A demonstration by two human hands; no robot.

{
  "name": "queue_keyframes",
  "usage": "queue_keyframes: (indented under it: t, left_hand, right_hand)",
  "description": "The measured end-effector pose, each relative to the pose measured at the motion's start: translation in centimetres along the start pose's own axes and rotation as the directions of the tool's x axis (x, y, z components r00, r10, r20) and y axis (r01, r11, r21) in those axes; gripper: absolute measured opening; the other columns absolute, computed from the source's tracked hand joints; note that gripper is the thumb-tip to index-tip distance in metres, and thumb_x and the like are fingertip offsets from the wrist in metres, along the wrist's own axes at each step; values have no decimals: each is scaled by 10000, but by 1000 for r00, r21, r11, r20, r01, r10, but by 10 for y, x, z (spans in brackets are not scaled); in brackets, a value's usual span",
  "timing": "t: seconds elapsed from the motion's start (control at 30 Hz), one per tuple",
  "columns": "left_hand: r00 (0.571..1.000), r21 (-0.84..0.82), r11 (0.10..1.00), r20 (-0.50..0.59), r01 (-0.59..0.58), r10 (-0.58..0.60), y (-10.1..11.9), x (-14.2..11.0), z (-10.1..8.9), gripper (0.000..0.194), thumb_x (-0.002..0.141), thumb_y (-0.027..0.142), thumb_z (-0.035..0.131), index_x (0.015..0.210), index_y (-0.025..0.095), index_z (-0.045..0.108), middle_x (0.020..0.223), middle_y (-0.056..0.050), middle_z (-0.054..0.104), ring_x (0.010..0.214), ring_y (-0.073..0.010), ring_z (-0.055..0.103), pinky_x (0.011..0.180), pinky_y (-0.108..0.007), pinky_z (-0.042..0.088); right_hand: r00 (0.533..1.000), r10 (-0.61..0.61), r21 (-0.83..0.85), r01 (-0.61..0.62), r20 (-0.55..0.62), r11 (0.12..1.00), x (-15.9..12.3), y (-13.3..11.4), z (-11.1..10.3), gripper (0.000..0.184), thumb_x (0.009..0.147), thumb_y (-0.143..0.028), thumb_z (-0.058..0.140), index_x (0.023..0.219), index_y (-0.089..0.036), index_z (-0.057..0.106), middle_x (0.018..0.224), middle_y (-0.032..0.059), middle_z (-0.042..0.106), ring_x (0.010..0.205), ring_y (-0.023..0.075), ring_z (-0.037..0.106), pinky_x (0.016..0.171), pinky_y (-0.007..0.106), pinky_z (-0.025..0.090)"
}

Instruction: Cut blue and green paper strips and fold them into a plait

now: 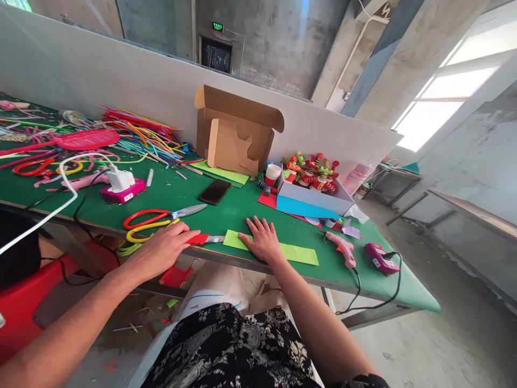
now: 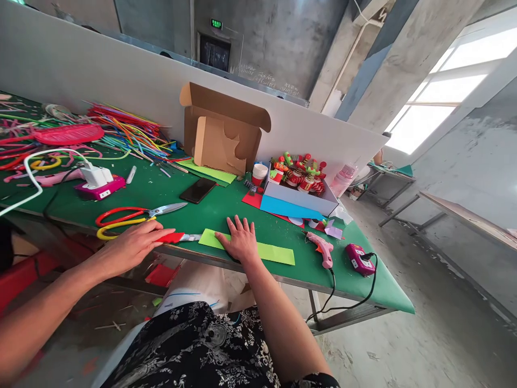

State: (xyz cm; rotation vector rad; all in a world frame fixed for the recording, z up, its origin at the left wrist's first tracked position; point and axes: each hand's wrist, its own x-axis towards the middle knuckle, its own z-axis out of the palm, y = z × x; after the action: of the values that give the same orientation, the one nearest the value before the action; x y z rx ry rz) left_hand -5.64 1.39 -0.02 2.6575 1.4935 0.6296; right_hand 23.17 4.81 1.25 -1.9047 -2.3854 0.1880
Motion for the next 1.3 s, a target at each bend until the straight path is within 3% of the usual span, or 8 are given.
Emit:
queue_keyframes:
  t: [0.27, 0.5, 0.63, 0.83, 1.3]
  left_hand:
    - [998, -7, 1000, 60, -25, 26, 0, -1, 0, 499, 962, 122, 306, 1303, 250, 648, 1019, -84, 610, 900, -206, 606, 818, -338, 484]
    - [998, -35, 998, 24, -51, 52, -7, -5, 5, 453, 968, 137, 360, 1289, 252, 659, 1008, -84, 619, 899, -212, 597, 812, -349, 478]
    - [997, -23, 998, 37, -64, 65, -3, -4, 5, 514, 962, 88, 297, 1299, 247, 651, 1007, -80, 614, 924, -197, 596, 849, -339, 479]
    - [998, -34, 997, 1, -64, 64, -1, -4, 7, 478, 979, 150, 303, 1272, 239, 670, 1022, -93, 623, 934, -214, 583, 848, -356, 492]
    - [999, -87, 996, 44, -22, 26, 10, -1, 6, 466, 969, 182, 321, 1292, 245, 652, 1031, -87, 613, 939, -222, 589, 851, -362, 487]
  right_hand:
    - [1000, 2, -3, -2, -7, 1000, 1, 0, 2, 777, 958, -728, 284, 1572, -253, 317, 1646, 54, 269, 1525, 331, 212, 1239, 518, 130]
    - [1000, 9, -9, -8, 5, 1000, 1, 0, 2, 774, 957, -723, 302, 1572, -254, 318, 1648, 48, 264, 1526, 329, 212, 1241, 512, 128]
    - [1000, 12, -12, -12, 1, 1000, 1, -1, 1, 764, 964, -717, 275, 1574, -258, 313, 1647, 46, 265, 1526, 323, 214, 1241, 512, 131]
    - [1000, -1, -18, 1, -14, 1000, 1, 0, 3, 770, 958, -719, 310, 1574, -256, 312, 1644, 57, 272, 1523, 324, 224, 1240, 513, 138]
    - [1000, 0, -1, 0, -14, 1000, 4, 3, 7, 806, 934, -767, 273, 1576, -280, 303, 1649, 47, 272, 1526, 318, 215, 1236, 514, 125]
